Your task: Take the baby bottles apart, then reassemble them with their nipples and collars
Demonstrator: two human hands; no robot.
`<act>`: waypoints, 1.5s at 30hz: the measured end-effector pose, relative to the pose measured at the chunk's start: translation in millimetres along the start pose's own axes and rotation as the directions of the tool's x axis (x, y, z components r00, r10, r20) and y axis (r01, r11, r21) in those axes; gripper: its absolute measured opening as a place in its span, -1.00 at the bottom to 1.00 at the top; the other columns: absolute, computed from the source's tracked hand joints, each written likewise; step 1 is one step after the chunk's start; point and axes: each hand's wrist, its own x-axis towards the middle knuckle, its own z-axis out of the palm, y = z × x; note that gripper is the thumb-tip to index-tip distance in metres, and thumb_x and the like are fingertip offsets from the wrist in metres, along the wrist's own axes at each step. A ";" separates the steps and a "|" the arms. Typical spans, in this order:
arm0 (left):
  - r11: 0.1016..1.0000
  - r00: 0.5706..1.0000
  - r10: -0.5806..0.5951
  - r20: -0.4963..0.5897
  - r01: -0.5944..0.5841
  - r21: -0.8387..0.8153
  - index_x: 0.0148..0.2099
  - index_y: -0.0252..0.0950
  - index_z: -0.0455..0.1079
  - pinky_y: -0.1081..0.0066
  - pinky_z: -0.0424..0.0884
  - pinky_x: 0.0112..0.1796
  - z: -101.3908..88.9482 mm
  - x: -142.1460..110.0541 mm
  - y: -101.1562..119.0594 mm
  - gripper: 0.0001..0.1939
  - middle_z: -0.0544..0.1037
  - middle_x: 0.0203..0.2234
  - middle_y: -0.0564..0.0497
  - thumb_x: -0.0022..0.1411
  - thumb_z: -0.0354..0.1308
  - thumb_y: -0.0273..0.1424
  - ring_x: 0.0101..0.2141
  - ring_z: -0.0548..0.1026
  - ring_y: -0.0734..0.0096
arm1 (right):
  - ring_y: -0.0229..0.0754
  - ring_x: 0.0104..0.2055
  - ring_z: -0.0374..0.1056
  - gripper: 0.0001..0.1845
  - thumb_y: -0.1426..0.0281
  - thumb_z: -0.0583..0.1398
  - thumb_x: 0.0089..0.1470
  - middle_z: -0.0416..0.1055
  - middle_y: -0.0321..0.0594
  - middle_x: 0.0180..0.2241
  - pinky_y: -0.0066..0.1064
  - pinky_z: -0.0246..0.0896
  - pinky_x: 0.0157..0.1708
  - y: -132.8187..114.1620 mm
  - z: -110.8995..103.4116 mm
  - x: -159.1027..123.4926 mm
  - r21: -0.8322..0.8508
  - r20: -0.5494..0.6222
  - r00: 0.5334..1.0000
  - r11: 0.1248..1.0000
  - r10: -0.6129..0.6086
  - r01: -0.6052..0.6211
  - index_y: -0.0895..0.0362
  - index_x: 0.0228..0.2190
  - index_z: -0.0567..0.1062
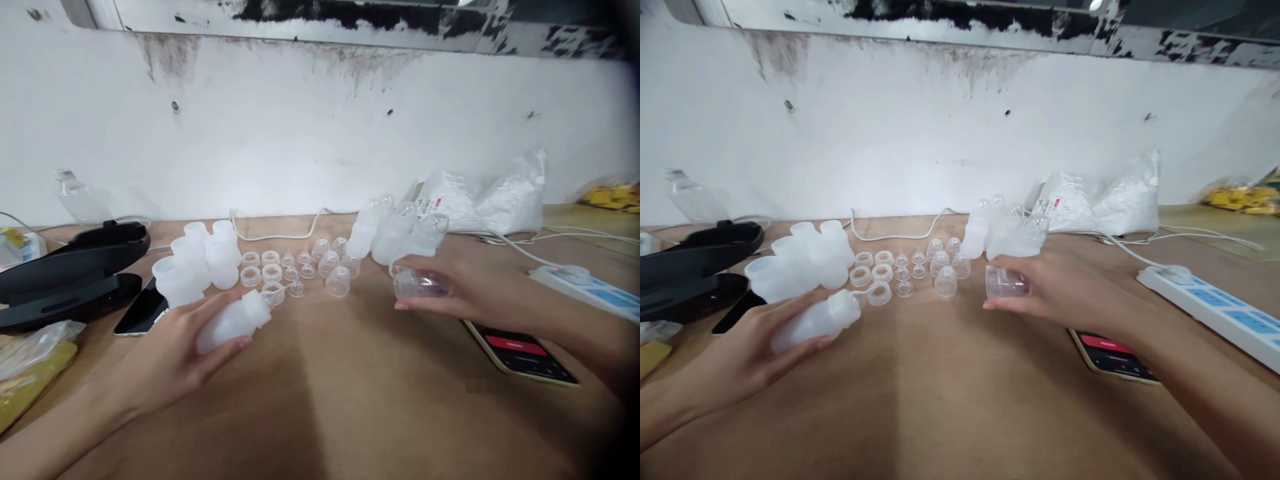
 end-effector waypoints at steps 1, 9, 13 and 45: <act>0.999 1.000 -0.023 -0.017 0.023 -0.033 0.08 -0.13 0.10 0.34 0.38 -0.27 2.2 -3.2 -3.3 -0.53 0.43 -0.12 0.00 0.12 0.04 -0.22 -0.19 0.44 0.21 | -0.10 -0.52 0.24 -0.48 -0.01 0.14 -0.17 0.35 -0.17 -0.55 -0.36 -0.01 -0.55 7.3 4.3 -2.7 -0.067 0.025 1.000 0.998 0.011 -0.010 0.10 -0.26 0.40; 0.973 0.973 -0.163 -0.164 0.131 -0.192 0.02 -0.24 0.14 0.35 0.36 -0.26 24.4 -6.0 8.9 -0.60 0.44 -0.18 -0.05 0.15 -0.02 -0.21 -0.23 0.43 0.26 | 0.05 -0.34 0.35 -0.52 0.11 -0.13 0.08 0.38 -0.04 -0.29 -0.22 0.14 -0.43 6.0 46.5 12.8 -0.208 0.165 0.981 0.976 0.106 -0.070 0.09 -0.07 0.24; 0.981 0.975 -0.117 -0.189 0.083 -0.175 0.01 -0.20 0.15 0.36 0.38 -0.32 28.1 -8.7 10.8 -0.61 0.47 -0.22 -0.03 0.13 -0.01 -0.22 -0.30 0.46 0.25 | 0.06 -0.28 0.34 -0.49 0.14 0.01 -0.01 0.30 0.04 -0.13 -0.28 0.17 -0.45 6.6 58.9 23.8 -0.148 0.042 0.988 0.979 0.146 -0.139 0.17 -0.08 0.15; 0.926 0.931 0.323 0.171 -0.348 0.144 -0.03 -0.39 0.20 0.31 0.39 -0.31 15.7 16.5 19.5 -0.61 0.47 -0.21 -0.12 0.22 -0.08 -0.21 -0.22 0.44 0.23 | -0.42 -0.67 0.13 -0.61 0.08 0.03 0.02 0.27 -0.34 -0.58 -0.58 0.05 -0.73 -94.0 83.4 24.7 0.772 0.384 0.881 0.620 -0.278 -0.141 0.18 -0.36 0.29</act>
